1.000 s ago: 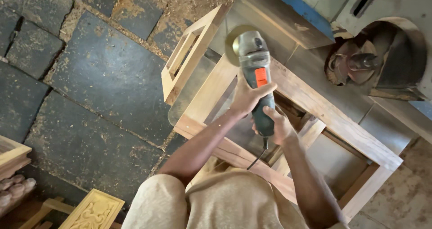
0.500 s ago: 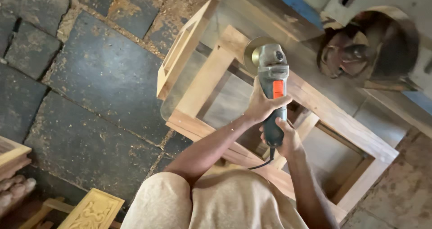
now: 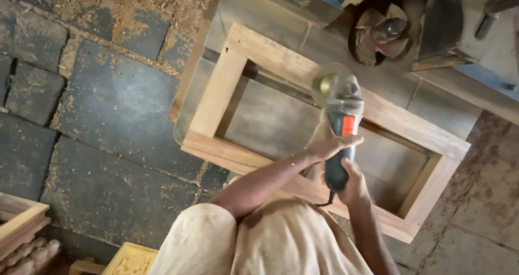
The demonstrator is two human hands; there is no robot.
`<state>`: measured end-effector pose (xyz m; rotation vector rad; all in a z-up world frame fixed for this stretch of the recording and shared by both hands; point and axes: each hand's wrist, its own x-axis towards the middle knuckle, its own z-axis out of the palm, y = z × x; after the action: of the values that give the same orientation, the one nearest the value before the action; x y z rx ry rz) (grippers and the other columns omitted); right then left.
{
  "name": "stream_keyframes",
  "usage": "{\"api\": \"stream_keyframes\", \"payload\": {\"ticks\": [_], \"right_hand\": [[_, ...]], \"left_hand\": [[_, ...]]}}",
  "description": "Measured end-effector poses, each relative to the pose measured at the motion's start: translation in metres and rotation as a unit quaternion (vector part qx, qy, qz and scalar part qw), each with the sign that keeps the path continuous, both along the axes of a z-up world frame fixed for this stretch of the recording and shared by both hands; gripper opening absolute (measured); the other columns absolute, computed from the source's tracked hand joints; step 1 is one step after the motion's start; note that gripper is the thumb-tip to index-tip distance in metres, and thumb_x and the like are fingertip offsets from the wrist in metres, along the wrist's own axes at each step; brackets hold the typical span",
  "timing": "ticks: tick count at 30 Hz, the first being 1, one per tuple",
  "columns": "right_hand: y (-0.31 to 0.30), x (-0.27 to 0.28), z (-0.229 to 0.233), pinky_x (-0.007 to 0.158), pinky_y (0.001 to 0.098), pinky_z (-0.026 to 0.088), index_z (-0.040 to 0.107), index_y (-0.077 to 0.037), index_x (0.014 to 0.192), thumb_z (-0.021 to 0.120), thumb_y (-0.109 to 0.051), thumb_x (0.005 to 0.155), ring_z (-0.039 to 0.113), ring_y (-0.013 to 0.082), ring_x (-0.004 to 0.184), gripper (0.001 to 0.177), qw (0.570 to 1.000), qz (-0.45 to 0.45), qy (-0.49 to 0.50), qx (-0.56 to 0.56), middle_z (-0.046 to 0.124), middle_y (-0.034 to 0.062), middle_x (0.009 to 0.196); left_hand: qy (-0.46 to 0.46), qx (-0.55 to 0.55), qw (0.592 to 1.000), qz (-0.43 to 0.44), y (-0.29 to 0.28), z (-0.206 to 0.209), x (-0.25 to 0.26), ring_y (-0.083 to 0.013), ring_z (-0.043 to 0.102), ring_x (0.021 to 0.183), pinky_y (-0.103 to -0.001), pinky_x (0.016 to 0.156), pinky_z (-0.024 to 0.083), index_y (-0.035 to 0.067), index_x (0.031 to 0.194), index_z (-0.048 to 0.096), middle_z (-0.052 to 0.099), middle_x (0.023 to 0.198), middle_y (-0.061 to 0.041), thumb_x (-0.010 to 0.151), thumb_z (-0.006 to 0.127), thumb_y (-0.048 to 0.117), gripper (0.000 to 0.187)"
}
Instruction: The person uses an angle grinder with a sanding disc to smooth the surface of a wooden frame. They systematically move the tool along the edges and flat surfaces of the frame, generating wood dust. The person briefly pauses to wipe the surface with their hand before continuing the sanding process.
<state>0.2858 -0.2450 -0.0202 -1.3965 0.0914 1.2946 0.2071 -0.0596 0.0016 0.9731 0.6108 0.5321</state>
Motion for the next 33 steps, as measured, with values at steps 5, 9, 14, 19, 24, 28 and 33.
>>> {"api": "stream_keyframes", "payload": {"ticks": [5,9,14,19,24,28,33], "right_hand": [[-0.029,-0.015,0.006,0.066,0.0466,0.058,0.056,0.001,0.123,0.052,-0.047,0.097,0.069,0.0344,0.073,0.054,0.998,-0.057,0.023,-0.027,0.069,0.0208,0.096],[0.002,-0.031,0.012,0.067,0.0475,0.057,0.055,-0.001,0.126,0.051,-0.047,0.099,0.069,0.0334,0.076,0.054,1.000,-0.016,0.024,0.000,0.069,0.0198,0.099],[0.096,-0.053,0.004,0.049,0.0412,0.053,0.054,-0.006,0.123,0.057,-0.042,0.095,0.069,0.0306,0.066,0.046,0.993,0.111,0.033,0.003,0.070,0.0181,0.095],[0.199,-0.082,-0.002,0.058,0.0421,0.058,0.054,0.001,0.121,0.064,-0.037,0.096,0.068,0.0296,0.067,0.047,0.987,0.159,0.011,-0.013,0.066,0.0201,0.091],[0.234,-0.113,0.011,0.058,0.0399,0.057,0.054,-0.003,0.123,0.064,-0.036,0.092,0.068,0.0267,0.068,0.047,0.977,0.211,0.031,-0.016,0.067,0.0174,0.092],[0.223,-0.121,0.013,0.055,0.0376,0.055,0.054,-0.004,0.130,0.067,-0.030,0.088,0.065,0.0225,0.067,0.051,0.975,0.221,0.019,-0.030,0.064,0.0128,0.094],[0.199,-0.127,0.009,0.063,0.0309,0.056,0.049,-0.007,0.146,0.071,-0.029,0.085,0.062,0.0151,0.086,0.068,0.968,0.251,0.013,-0.015,0.064,0.0077,0.111]], "left_hand": [[-0.083,0.099,0.991,-0.020,-0.022,0.008,0.002,-0.0282,0.061,0.124,-0.042,0.108,0.054,0.004,0.146,0.046,0.058,0.137,-0.017,0.077,0.090,0.024,0.084],[-0.046,0.019,0.999,-0.002,-0.001,0.006,-0.018,-0.0290,0.055,0.127,-0.041,0.103,0.052,0.006,0.149,0.033,0.049,0.137,-0.015,0.070,0.090,0.024,0.100],[-0.066,0.022,0.991,0.113,0.070,-0.009,-0.063,-0.0275,0.059,0.122,-0.039,0.095,0.061,0.005,0.143,0.038,0.052,0.135,-0.016,0.068,0.090,0.031,0.095],[0.066,-0.047,0.988,0.134,0.151,-0.019,-0.115,-0.0244,0.068,0.097,-0.039,0.081,0.061,0.002,0.135,0.041,0.062,0.114,-0.014,0.069,0.089,0.037,0.089],[0.050,-0.026,0.985,0.161,0.174,-0.013,-0.151,-0.0187,0.066,0.094,-0.037,0.081,0.059,0.000,0.133,0.046,0.063,0.109,-0.011,0.074,0.087,0.033,0.079],[0.015,-0.054,0.984,0.168,0.158,-0.009,-0.161,-0.0175,0.064,0.090,-0.034,0.078,0.058,0.001,0.136,0.046,0.061,0.105,-0.009,0.078,0.084,0.025,0.074],[0.043,-0.090,0.986,0.133,0.134,-0.014,-0.169,-0.0184,0.066,0.089,-0.034,0.080,0.058,-0.005,0.133,0.053,0.064,0.104,-0.010,0.085,0.078,0.011,0.056]]}}
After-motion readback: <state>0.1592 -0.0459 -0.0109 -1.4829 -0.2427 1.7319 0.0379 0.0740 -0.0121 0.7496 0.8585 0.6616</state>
